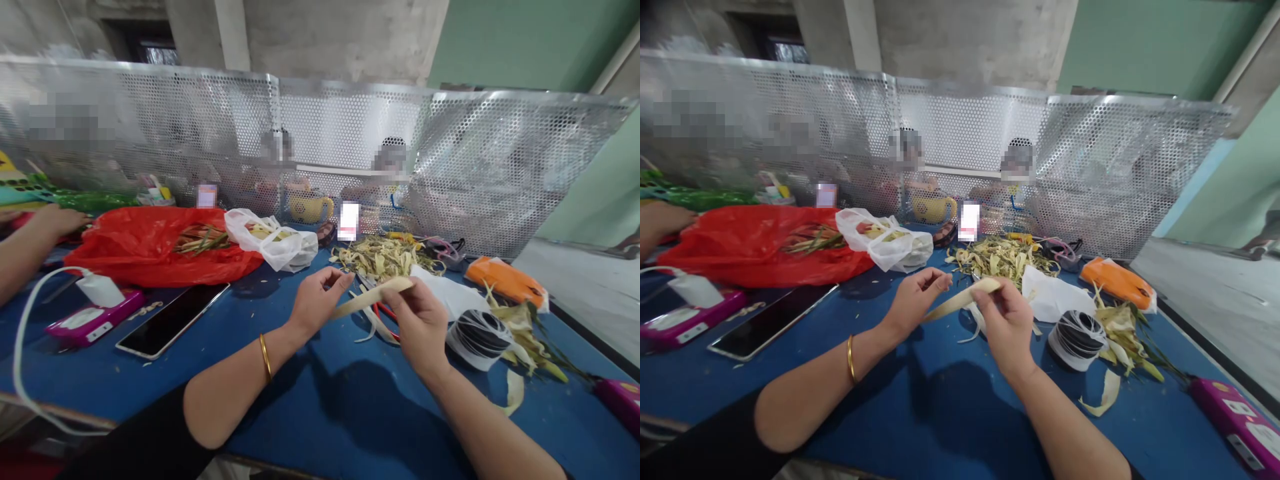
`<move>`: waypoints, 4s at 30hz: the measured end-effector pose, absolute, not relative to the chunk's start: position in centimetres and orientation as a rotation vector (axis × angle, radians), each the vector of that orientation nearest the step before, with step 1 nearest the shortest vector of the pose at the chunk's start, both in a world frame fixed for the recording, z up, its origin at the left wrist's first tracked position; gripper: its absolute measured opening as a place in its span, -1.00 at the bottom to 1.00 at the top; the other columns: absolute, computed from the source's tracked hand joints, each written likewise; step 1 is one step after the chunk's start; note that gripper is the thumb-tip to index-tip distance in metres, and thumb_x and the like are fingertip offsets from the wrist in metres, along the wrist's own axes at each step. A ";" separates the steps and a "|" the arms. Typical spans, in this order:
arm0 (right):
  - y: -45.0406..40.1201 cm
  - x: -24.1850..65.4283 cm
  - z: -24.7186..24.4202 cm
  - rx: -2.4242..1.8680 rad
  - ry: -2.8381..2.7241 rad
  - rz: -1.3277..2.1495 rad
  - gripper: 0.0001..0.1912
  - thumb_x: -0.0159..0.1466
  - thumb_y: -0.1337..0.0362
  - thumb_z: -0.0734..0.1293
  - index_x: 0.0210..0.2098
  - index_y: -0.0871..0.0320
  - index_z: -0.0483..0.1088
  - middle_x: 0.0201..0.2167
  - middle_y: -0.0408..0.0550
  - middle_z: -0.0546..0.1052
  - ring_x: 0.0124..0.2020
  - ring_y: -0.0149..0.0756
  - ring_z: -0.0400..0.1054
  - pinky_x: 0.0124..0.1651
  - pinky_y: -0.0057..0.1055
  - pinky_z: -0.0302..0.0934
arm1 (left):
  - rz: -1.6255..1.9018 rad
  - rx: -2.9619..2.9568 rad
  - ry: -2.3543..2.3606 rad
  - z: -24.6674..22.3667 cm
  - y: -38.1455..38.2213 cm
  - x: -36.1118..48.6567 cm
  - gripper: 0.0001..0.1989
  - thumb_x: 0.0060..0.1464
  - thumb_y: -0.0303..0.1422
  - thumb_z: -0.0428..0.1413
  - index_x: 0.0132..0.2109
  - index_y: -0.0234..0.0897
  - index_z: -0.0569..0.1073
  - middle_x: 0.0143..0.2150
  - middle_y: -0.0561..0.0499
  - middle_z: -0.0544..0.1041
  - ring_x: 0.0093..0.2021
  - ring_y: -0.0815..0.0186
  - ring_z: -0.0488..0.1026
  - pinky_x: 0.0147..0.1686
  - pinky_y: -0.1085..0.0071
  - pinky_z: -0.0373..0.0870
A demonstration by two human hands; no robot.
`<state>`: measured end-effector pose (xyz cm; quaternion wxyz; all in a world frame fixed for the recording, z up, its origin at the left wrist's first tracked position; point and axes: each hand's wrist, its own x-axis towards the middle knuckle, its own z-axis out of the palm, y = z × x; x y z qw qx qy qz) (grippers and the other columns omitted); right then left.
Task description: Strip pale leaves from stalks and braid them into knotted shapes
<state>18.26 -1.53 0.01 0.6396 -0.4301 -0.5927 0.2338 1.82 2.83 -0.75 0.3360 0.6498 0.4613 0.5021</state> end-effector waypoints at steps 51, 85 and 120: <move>0.3 18.3 -1.1 -1.155 -1.002 1.248 -0.68 -0.13 0.19 0.54 -0.57 0.18 0.35 -0.68 -0.21 0.40 -0.63 -0.52 0.19 -0.57 -0.57 0.10 | 0.876 0.911 0.868 -1.2 1.7 3.1 -0.81 -0.23 -0.42 0.18 -0.40 -0.26 0.31 -0.56 0.10 0.44 -0.60 0.40 0.39 -0.57 0.52 0.27; 0.3 19.3 0.9 -1.064 -0.600 1.416 -0.82 0.01 0.24 0.43 -0.46 0.11 0.35 -0.69 -0.23 0.42 -0.68 -0.38 0.28 -0.62 -0.46 0.23 | 1.093 0.942 1.138 -2.4 3.0 3.0 -0.62 -0.23 -0.06 0.29 -0.45 -0.30 0.48 -0.74 0.24 0.13 -0.71 0.52 0.03 -0.71 0.56 -0.03; -0.8 18.0 0.1 -1.010 -1.003 1.441 -0.75 0.03 0.18 0.49 -0.32 0.12 0.49 -0.48 -0.16 0.54 -0.52 -0.41 0.35 -0.45 -0.52 0.24 | 0.899 1.060 0.887 -1.8 0.1 3.1 -0.63 -0.13 -0.13 0.28 -0.30 -0.36 0.50 -0.37 -0.04 0.53 -0.39 0.34 0.45 -0.43 0.46 0.40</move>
